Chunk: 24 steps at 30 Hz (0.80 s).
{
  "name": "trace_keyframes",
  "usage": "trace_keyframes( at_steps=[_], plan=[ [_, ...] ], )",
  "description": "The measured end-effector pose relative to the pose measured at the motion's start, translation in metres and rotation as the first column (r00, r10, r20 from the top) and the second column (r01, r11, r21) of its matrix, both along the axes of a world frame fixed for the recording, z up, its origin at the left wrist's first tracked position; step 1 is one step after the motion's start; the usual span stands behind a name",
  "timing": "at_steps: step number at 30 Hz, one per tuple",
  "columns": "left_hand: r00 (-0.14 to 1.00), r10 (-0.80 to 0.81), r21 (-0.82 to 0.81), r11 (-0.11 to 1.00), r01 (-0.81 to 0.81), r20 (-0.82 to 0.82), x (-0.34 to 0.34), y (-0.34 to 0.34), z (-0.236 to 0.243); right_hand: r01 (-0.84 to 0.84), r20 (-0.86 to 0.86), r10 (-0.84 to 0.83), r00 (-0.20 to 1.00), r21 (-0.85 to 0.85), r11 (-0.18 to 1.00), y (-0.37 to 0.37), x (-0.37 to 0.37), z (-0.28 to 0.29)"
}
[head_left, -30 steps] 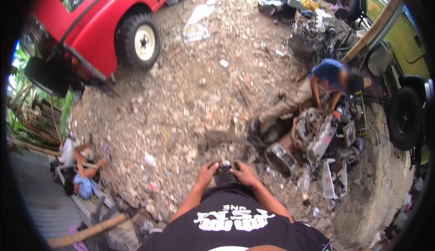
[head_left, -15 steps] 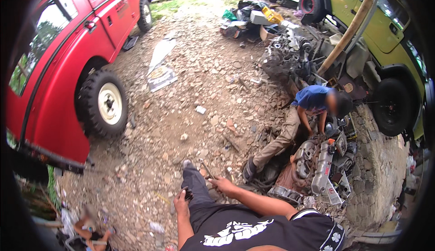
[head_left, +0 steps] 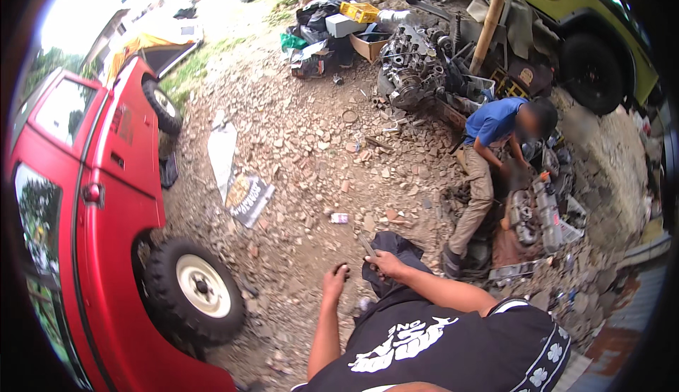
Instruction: The person uses a wrench to loosen and remove bolts from a car engine block. They manipulate the engine components and tools while standing in a cluttered outdoor area.
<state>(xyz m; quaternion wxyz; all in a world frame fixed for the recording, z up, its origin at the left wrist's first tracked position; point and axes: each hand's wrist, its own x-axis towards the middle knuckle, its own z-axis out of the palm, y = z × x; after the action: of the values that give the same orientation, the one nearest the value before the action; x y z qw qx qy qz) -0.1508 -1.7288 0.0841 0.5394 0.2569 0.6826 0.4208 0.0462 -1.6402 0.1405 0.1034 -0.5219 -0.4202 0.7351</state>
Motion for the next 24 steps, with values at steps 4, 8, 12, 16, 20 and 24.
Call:
trace_keyframes(
  at_steps=[4, 8, 12, 16, 20, 24],
  plan=[
    [0.965, -0.104, 0.096, 0.987, 0.130, -0.239, -0.020, 0.098, -0.003, 0.136, 0.032, -0.133, 0.991, -0.119, 0.984, 0.065, -0.048, -0.035],
    [0.973, -0.203, 0.070, 0.975, 0.212, -0.111, -0.055, 0.168, -0.025, 0.295, 0.006, -0.301, 0.954, -0.214, 0.931, 0.167, -0.110, -0.068],
    [0.991, -0.038, -0.173, 0.983, 0.060, 0.125, -0.173, 0.218, -0.064, 0.445, 0.003, -0.458, 0.889, -0.237, 0.863, 0.308, -0.189, -0.073],
    [0.960, 0.093, -0.530, 0.818, -0.225, -0.264, -0.343, 0.195, -0.113, 0.427, -0.171, -0.457, 0.873, -0.186, 0.885, 0.411, -0.278, -0.005],
    [0.841, 0.523, -0.478, 0.708, -0.519, -0.138, -0.385, 0.239, -0.087, 0.549, -0.195, -0.575, 0.795, -0.173, 0.818, 0.478, -0.299, -0.022],
    [0.738, 0.673, -0.406, 0.662, -0.629, -0.047, -0.420, 0.298, -0.074, 0.531, -0.076, -0.582, 0.810, -0.327, 0.782, 0.511, -0.329, -0.049]
  ],
)
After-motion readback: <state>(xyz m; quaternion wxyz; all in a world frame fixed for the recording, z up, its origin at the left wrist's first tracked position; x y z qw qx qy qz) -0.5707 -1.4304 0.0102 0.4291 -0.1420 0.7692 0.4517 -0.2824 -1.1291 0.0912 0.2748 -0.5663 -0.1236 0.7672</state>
